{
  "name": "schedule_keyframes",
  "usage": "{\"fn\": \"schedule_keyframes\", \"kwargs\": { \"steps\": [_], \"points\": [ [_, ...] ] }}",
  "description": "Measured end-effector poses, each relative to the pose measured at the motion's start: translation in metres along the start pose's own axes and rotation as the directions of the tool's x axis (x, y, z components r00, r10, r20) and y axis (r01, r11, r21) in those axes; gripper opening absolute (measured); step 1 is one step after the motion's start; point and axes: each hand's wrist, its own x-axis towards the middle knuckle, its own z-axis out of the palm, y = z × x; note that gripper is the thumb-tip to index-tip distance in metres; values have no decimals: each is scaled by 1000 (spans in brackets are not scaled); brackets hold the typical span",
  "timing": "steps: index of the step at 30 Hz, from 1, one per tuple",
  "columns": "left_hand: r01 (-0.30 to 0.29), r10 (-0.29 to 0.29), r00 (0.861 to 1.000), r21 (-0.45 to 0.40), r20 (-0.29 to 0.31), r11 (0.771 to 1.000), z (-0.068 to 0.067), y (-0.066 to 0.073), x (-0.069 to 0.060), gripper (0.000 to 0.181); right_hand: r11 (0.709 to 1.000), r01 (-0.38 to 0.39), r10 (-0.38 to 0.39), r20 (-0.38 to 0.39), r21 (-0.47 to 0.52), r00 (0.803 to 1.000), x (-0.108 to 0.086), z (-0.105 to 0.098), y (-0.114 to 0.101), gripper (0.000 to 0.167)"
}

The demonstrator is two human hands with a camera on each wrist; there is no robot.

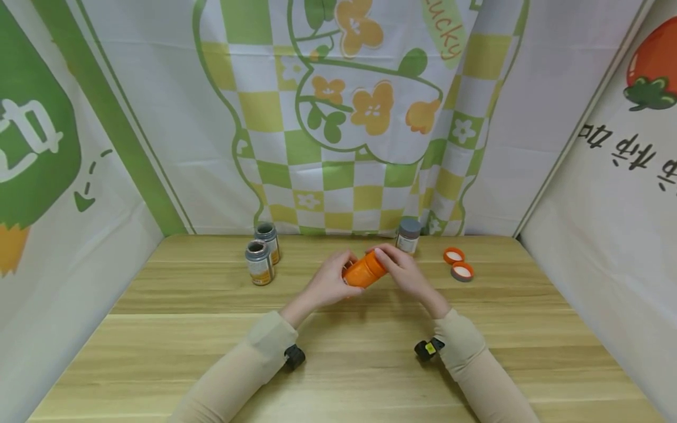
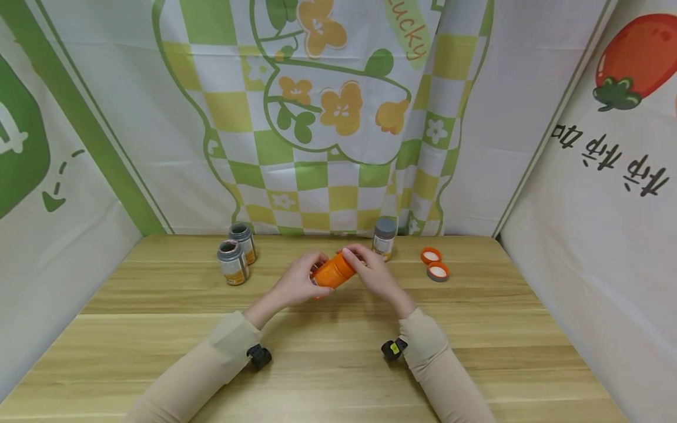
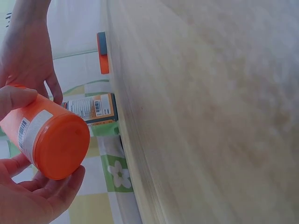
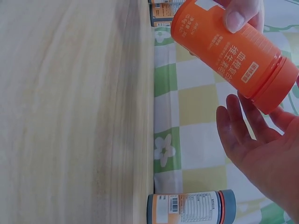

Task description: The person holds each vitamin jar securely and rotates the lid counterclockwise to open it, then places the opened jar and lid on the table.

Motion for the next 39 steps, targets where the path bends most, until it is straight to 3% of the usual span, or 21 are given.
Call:
{"fn": "schedule_keyframes", "kwargs": {
  "steps": [2, 11, 24, 31, 39],
  "points": [
    [1, -1, 1000, 9, -6, 1000, 0, 1, -1, 44, 1000, 11, -12, -6, -12, 1000, 0, 1, -3, 32],
    [0, 2, 1000, 64, -30, 998, -1, 5, -4, 46, 999, 17, -19, -31, -36, 999, 11, 8, 32, 30],
    [20, -15, 999, 99, -51, 995, -3, 11, -9, 49, 977, 59, -74, -65, -205, 995, 9, 12, 25, 29],
    [4, 5, 998, 131, -62, 991, -4, 9, -11, 49, 973, 75, -97, -94, -219, 991, 9, 15, 25, 27],
    [-2, 8, 998, 96, -67, 995, -4, 7, -12, 48, 974, 92, -123, -143, -206, 982, 9, 18, 23, 25]
  ]
}}
